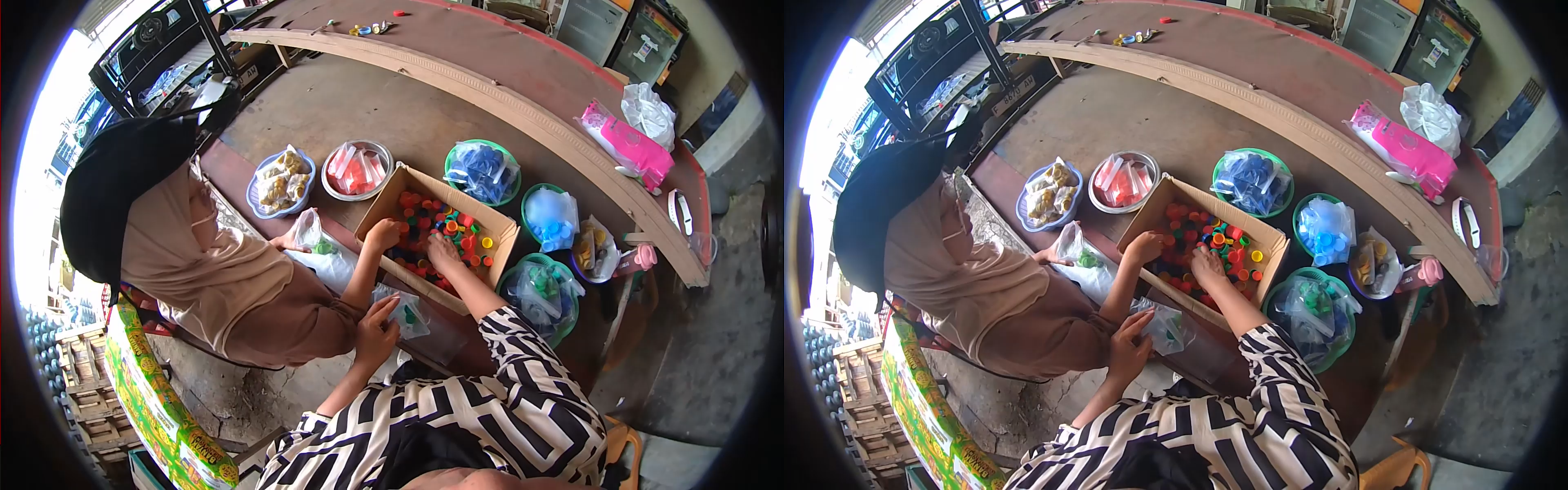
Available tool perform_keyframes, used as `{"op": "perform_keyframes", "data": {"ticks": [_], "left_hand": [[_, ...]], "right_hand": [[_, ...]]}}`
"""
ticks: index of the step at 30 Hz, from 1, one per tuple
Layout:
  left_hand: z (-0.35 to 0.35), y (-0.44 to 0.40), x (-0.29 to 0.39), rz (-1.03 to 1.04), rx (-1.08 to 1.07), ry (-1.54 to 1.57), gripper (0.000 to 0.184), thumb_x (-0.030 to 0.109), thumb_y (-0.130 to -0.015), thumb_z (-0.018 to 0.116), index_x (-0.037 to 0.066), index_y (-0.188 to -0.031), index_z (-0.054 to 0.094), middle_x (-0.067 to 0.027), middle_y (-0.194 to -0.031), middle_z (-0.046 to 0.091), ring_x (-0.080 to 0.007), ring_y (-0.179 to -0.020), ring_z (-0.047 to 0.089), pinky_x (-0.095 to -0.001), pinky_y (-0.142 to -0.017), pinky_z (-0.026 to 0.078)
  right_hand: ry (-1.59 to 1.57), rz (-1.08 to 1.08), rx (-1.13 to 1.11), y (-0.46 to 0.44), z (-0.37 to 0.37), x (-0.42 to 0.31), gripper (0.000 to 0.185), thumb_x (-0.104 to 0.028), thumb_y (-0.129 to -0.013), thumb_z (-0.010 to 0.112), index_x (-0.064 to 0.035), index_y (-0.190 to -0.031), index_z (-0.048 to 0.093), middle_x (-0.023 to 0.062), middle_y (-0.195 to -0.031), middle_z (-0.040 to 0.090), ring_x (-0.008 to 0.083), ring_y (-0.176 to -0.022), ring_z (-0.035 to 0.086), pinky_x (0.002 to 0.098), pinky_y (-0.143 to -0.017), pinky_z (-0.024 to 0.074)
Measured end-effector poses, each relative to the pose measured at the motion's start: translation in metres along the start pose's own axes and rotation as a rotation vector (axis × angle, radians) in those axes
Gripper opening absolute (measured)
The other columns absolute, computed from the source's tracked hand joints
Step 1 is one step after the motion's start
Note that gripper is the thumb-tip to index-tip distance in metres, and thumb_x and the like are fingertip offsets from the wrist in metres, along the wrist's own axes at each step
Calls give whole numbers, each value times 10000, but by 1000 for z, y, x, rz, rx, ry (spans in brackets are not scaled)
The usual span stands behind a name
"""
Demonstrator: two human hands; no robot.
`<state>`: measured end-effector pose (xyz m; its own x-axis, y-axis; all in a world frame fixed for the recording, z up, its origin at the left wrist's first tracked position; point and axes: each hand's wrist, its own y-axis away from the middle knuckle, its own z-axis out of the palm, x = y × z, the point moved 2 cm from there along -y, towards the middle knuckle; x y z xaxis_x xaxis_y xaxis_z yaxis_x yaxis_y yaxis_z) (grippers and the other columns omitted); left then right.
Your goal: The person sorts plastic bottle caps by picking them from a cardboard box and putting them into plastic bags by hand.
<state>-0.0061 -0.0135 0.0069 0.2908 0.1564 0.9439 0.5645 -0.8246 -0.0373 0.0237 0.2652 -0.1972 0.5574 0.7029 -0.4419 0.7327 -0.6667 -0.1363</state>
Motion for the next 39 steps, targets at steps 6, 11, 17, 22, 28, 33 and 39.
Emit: {"op": "perform_keyframes", "data": {"ticks": [6,11,17,22,28,33,39], "left_hand": [[8,-8,10,-49,-55,84,454,-38,-788,536,22,-1233,602,-65,-1256,612,-100,-553,599,-242,-552,495],[23,-17,14,3,-106,91,448,-37,-802,539,31,-1241,599,-63,-1238,612,-100,-552,602,-243,-551,504],[36,-23,18,37,-160,78,454,-36,-804,540,33,-1250,593,-73,-1241,598,-107,-564,600,-251,-566,507],[31,-17,24,67,-158,81,452,-38,-802,542,25,-1246,594,-85,-1241,597,-106,-587,596,-251,-585,495],[14,8,59,137,-340,16,476,-58,-777,524,8,-1245,584,-109,-1326,564,-134,-747,643,-256,-670,490],[4,11,52,108,-261,31,464,-66,-778,513,7,-1229,595,-104,-1328,561,-136,-785,650,-245,-678,487],[1,14,46,-30,-245,121,458,-80,-791,492,-7,-1231,594,-71,-1315,567,-101,-689,626,-221,-619,483]], "right_hand": [[-223,-118,-68,39,-121,-11,169,-102,-784,687,-42,-923,613,139,-965,615,324,-991,584,410,-870,458],[-620,142,42,83,-196,-30,212,-175,-856,691,-25,-990,625,107,-913,670,213,-864,654,335,-768,502],[-717,-3,17,133,-240,-112,175,-114,-849,705,-32,-993,648,30,-947,644,107,-836,618,255,-762,495],[-623,58,163,115,-214,-78,153,-131,-863,670,-6,-946,642,128,-909,621,237,-801,652,323,-704,516],[-112,176,-10,71,-140,14,130,-55,-819,581,-24,-922,653,189,-954,634,347,-908,640,440,-793,512],[181,167,-131,39,-90,34,212,-160,-884,527,1,-941,653,198,-1013,630,364,-995,614,446,-837,504],[305,190,-152,35,-94,24,313,-156,-782,676,-52,-1056,566,176,-1094,600,350,-1086,569,448,-882,496]]}}
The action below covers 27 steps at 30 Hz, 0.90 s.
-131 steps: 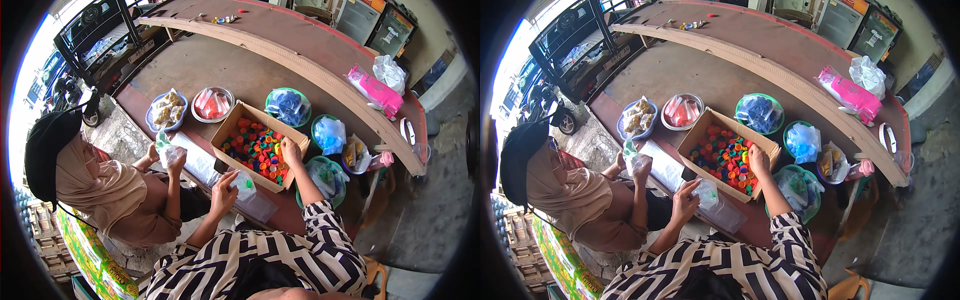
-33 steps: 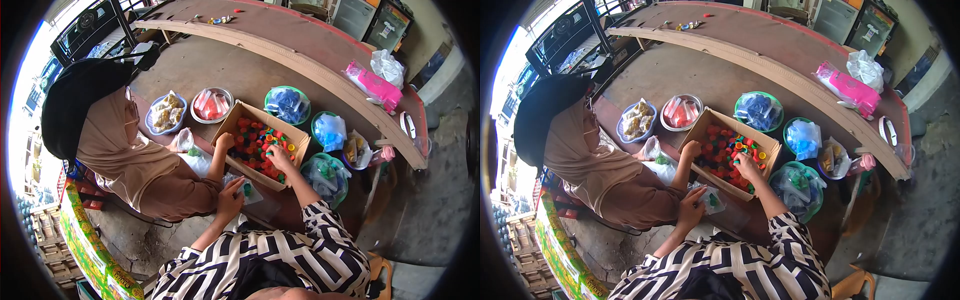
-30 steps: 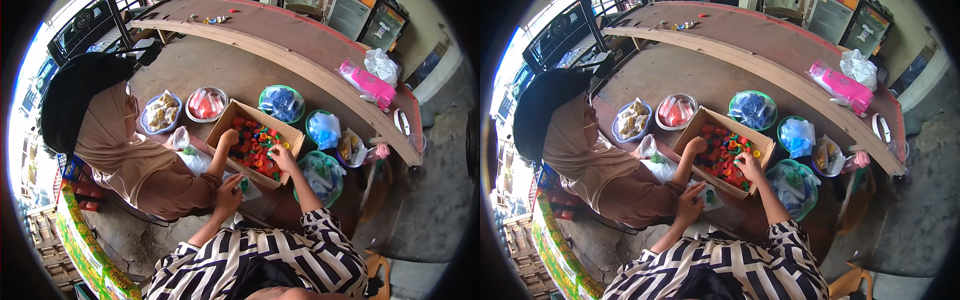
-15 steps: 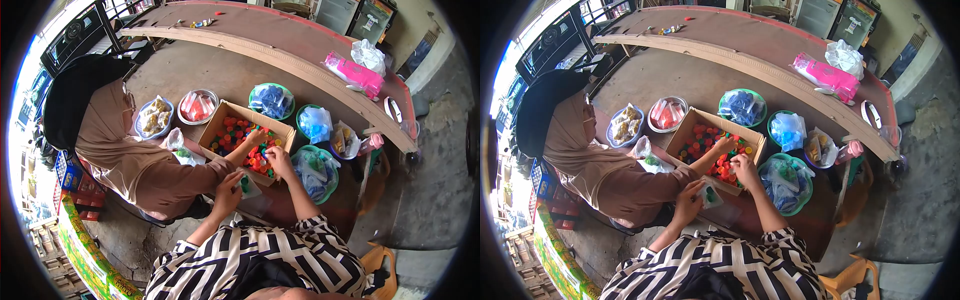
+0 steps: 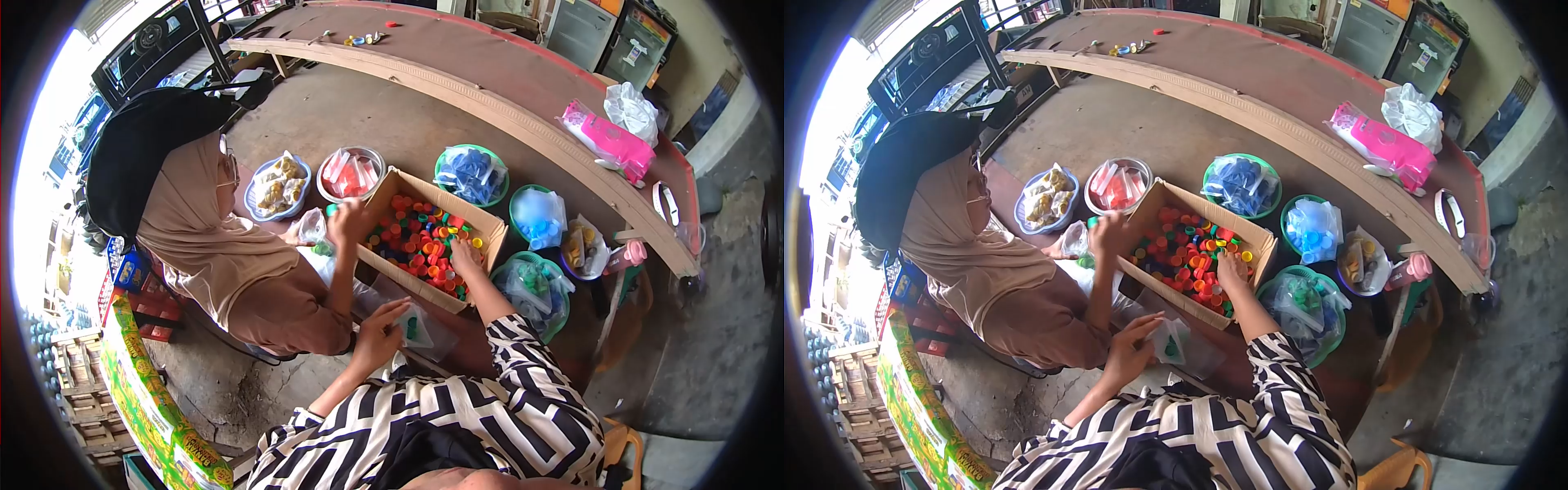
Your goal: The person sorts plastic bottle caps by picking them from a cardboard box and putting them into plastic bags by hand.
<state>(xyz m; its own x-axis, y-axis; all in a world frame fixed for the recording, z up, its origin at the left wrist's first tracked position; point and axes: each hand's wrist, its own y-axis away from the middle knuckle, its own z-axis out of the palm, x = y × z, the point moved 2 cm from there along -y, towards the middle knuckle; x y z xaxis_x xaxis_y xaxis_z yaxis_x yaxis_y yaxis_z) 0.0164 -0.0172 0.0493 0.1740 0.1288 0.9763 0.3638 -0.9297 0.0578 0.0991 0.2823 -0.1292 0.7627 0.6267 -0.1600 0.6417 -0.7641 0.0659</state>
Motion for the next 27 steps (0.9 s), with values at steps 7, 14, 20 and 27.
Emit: {"op": "perform_keyframes", "data": {"ticks": [7,14,20,27], "left_hand": [[-1,-11,-13,31,84,33,465,-65,-804,499,-6,-1260,574,-52,-1314,568,-78,-587,587,-222,-574,492],[13,-29,-15,49,75,-77,476,-39,-776,538,20,-1245,595,-57,-1280,597,-83,-571,581,-235,-578,494],[18,-30,-3,76,22,-67,487,-37,-782,531,27,-1261,583,-75,-1292,584,-118,-582,599,-254,-607,498],[14,-19,-7,77,37,-120,479,-47,-791,506,14,-1261,578,-72,-1302,575,-105,-605,608,-241,-593,500]], "right_hand": [[-928,-197,221,49,-76,-21,307,-131,-796,695,-40,-1032,521,116,-963,644,235,-926,649,371,-804,518],[-1106,-538,170,160,-174,-72,288,-54,-848,645,-58,-1114,536,82,-1066,607,157,-960,621,296,-797,512],[-902,-154,207,104,-122,-15,144,-33,-871,578,-4,-1009,610,114,-969,618,245,-918,636,328,-808,522],[-190,72,-15,20,-18,17,188,-66,-801,591,-62,-987,623,172,-1029,622,358,-982,619,439,-833,499]]}}
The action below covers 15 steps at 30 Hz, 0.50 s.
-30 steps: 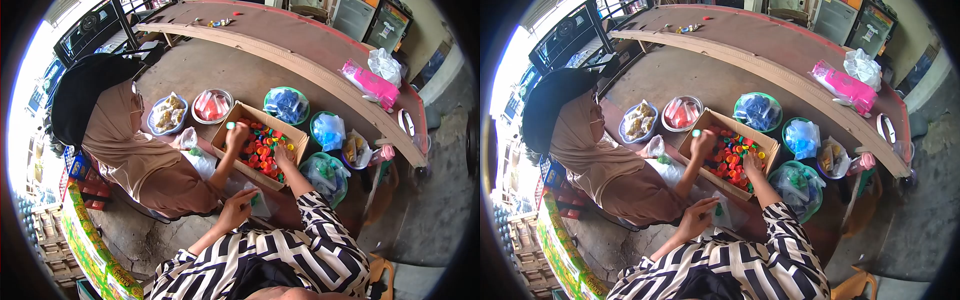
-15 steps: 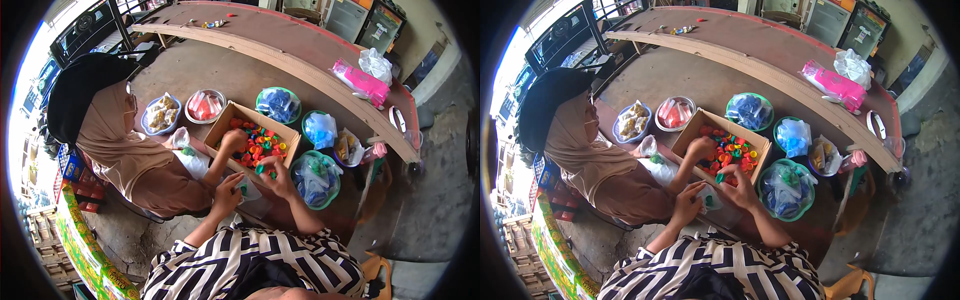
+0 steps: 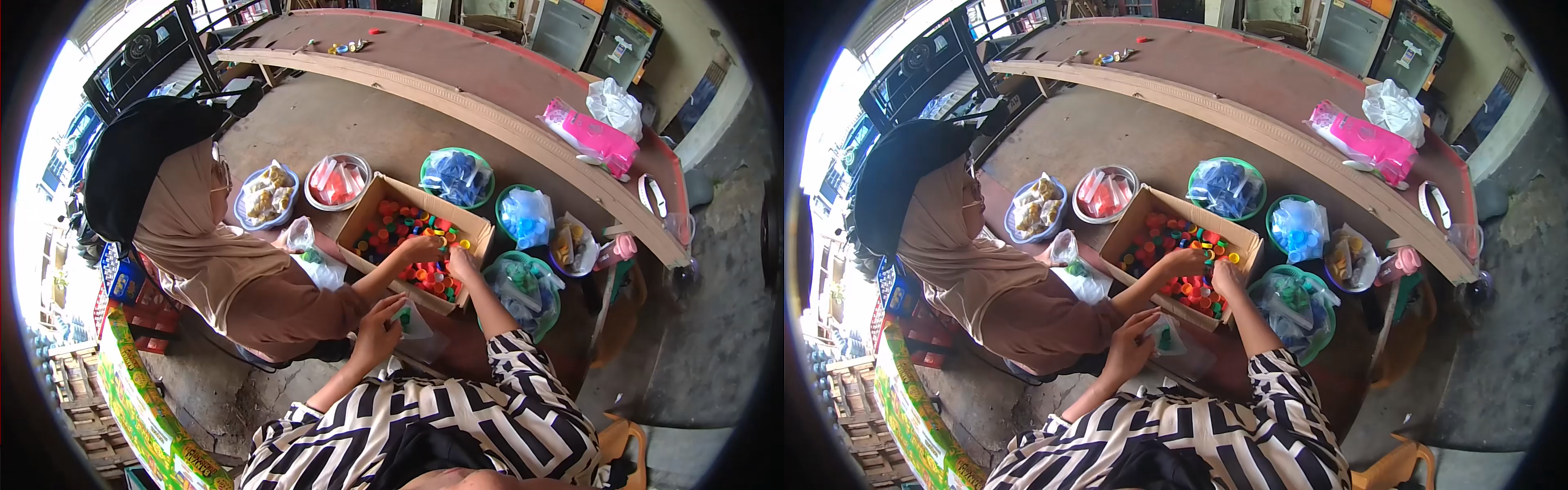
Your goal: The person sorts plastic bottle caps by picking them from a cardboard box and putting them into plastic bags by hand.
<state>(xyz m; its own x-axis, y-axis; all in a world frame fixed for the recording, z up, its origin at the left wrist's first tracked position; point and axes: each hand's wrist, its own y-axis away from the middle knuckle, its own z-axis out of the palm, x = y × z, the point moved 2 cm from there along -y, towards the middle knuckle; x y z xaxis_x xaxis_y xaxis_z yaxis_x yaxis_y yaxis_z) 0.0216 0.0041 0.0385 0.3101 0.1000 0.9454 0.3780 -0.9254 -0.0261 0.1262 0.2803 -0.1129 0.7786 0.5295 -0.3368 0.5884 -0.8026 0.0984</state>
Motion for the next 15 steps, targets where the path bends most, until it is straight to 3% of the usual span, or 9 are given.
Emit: {"op": "perform_keyframes", "data": {"ticks": [5,7,8,12,14,15], "left_hand": [[-5,4,-2,-57,24,61,481,-53,-789,508,6,-1262,576,-69,-1320,569,-100,-595,597,-241,-584,485],[-6,5,-3,-73,18,50,476,-54,-794,503,-2,-1262,573,-64,-1324,566,-93,-595,594,-232,-577,482],[-6,5,-4,-77,18,49,476,-54,-794,503,-2,-1262,573,-64,-1324,566,-93,-595,594,-232,-577,482],[-5,6,-3,-74,21,57,473,-46,-800,504,-4,-1267,568,-65,-1326,563,-92,-593,591,-231,-575,480],[-5,5,-4,-81,15,73,472,-44,-802,504,-3,-1269,567,-65,-1327,562,-90,-594,589,-232,-576,479],[-4,4,-7,-59,11,49,470,-38,-806,504,-1,-1270,567,-66,-1325,562,-89,-594,587,-235,-579,480]], "right_hand": [[-173,21,45,-15,-1,-14,200,-51,-781,604,-103,-971,641,181,-1104,565,359,-1022,594,440,-828,498],[-37,-162,-6,-20,13,-14,171,-95,-840,536,-90,-964,653,178,-1122,547,348,-1030,586,435,-851,508],[16,-201,58,-20,19,-13,155,-82,-830,569,-80,-956,659,176,-1149,522,346,-1047,579,427,-845,508],[99,-145,134,-25,28,-9,138,-56,-806,607,-58,-933,663,208,-1097,544,360,-1013,597,431,-837,512],[-391,287,153,-27,17,-6,122,-57,-771,660,-36,-891,663,221,-1052,579,372,-954,621,436,-811,518],[-388,287,158,-24,17,0,122,-57,-771,660,-36,-891,663,221,-1052,579,372,-954,621,436,-811,518]]}}
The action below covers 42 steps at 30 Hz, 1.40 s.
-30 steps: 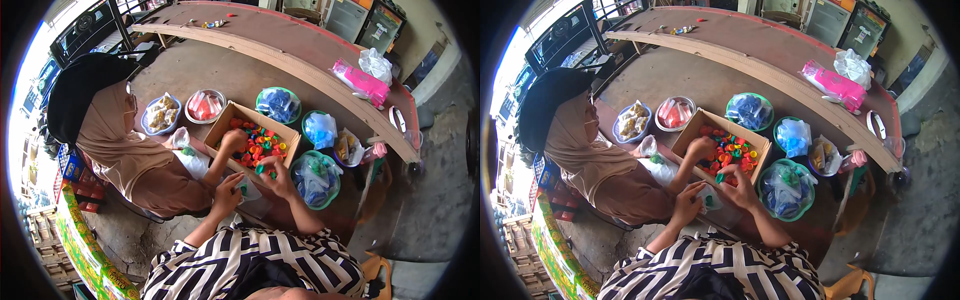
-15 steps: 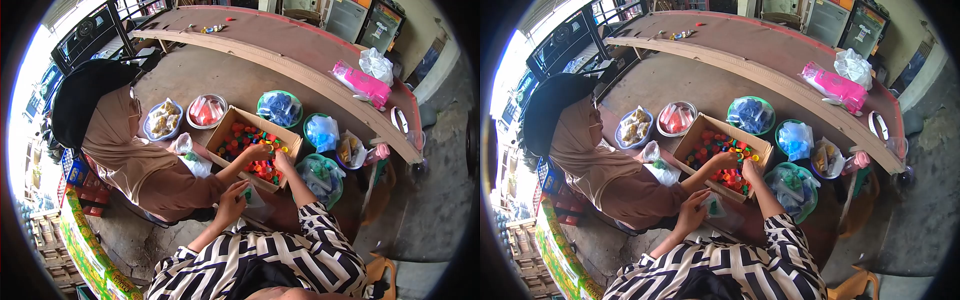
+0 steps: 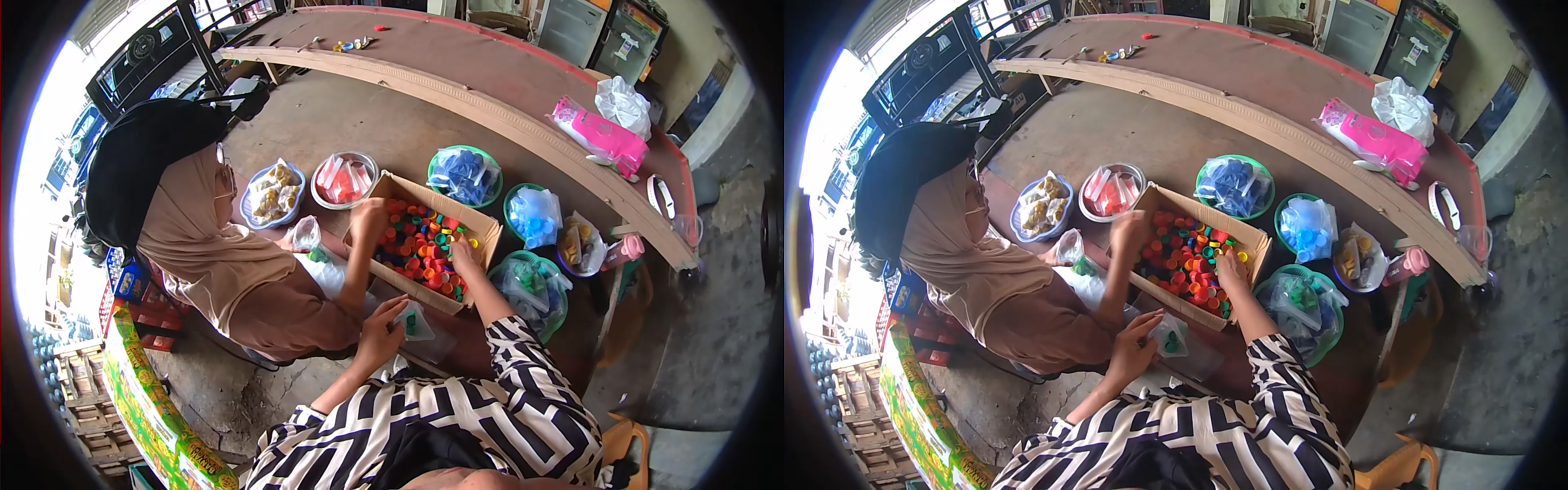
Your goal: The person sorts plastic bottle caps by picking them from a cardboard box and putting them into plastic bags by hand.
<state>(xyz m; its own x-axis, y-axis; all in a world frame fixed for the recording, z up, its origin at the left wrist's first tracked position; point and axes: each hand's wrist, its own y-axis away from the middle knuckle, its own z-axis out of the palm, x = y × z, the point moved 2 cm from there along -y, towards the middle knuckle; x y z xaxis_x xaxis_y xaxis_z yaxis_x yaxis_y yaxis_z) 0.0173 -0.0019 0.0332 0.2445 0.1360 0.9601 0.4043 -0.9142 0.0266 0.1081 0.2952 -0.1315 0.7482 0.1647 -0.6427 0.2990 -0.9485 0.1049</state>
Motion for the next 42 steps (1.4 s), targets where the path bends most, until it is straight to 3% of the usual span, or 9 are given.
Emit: {"op": "perform_keyframes", "data": {"ticks": [3,8,16,22,30,33,37,39,42], "left_hand": [[0,-4,0,18,-16,1,469,-28,-811,504,5,-1274,566,-65,-1324,560,-91,-592,583,-242,-585,482],[8,-11,-2,-13,-60,53,471,-15,-815,508,9,-1283,559,-62,-1324,554,-104,-592,584,-253,-590,486],[18,-26,-6,2,-115,56,467,-17,-813,507,11,-1276,566,-64,-1315,561,-109,-574,578,-250,-590,491],[14,-22,-2,10,-96,29,460,-27,-803,517,6,-1258,579,-69,-1299,577,-98,-566,571,-246,-580,486],[3,-13,-5,22,-46,-22,477,-37,-797,518,2,-1270,567,-62,-1317,569,-86,-561,559,-235,-569,477],[-1,-10,-5,18,-26,-14,481,-38,-796,513,0,-1273,564,-61,-1319,568,-87,-559,557,-236,-569,479],[-4,-13,-6,-20,-23,6,486,-38,-794,510,5,-1275,563,-56,-1314,571,-90,-563,565,-241,-572,494],[-4,-15,-6,-16,-26,1,485,-39,-793,512,5,-1273,564,-57,-1311,572,-90,-566,569,-239,-573,496],[-2,-20,-8,61,-9,-28,470,-50,-796,514,2,-1260,574,-58,-1301,578,-91,-572,586,-232,-566,503]], "right_hand": [[188,-431,29,23,-28,-8,223,-62,-731,727,-37,-917,607,145,-885,650,303,-834,658,410,-751,521],[-495,-281,-109,80,-75,-34,254,-137,-815,737,-28,-934,541,76,-757,635,154,-679,645,292,-625,502],[-437,-648,-291,184,-133,-103,224,-116,-816,737,-37,-965,590,62,-845,596,124,-735,573,284,-671,478],[-207,-516,-55,93,-89,-47,98,-127,-868,620,-34,-886,645,141,-923,623,315,-887,631,387,-740,502],[348,-316,-161,17,-17,-31,217,-91,-864,476,-6,-979,640,237,-1073,615,402,-973,630,499,-819,517],[184,120,-183,5,1,-24,272,-140,-895,446,-15,-1074,607,246,-1067,613,418,-975,618,470,-862,506],[342,-122,-235,21,-19,-23,218,-146,-905,500,-13,-1043,604,212,-1032,631,385,-945,624,447,-862,499],[82,-459,-135,24,-19,-12,200,-205,-894,593,-22,-973,590,168,-884,655,319,-857,650,405,-768,501],[-304,-307,-260,58,-61,-40,162,-139,-887,638,-12,-961,571,118,-852,618,205,-827,623,334,-765,489]]}}
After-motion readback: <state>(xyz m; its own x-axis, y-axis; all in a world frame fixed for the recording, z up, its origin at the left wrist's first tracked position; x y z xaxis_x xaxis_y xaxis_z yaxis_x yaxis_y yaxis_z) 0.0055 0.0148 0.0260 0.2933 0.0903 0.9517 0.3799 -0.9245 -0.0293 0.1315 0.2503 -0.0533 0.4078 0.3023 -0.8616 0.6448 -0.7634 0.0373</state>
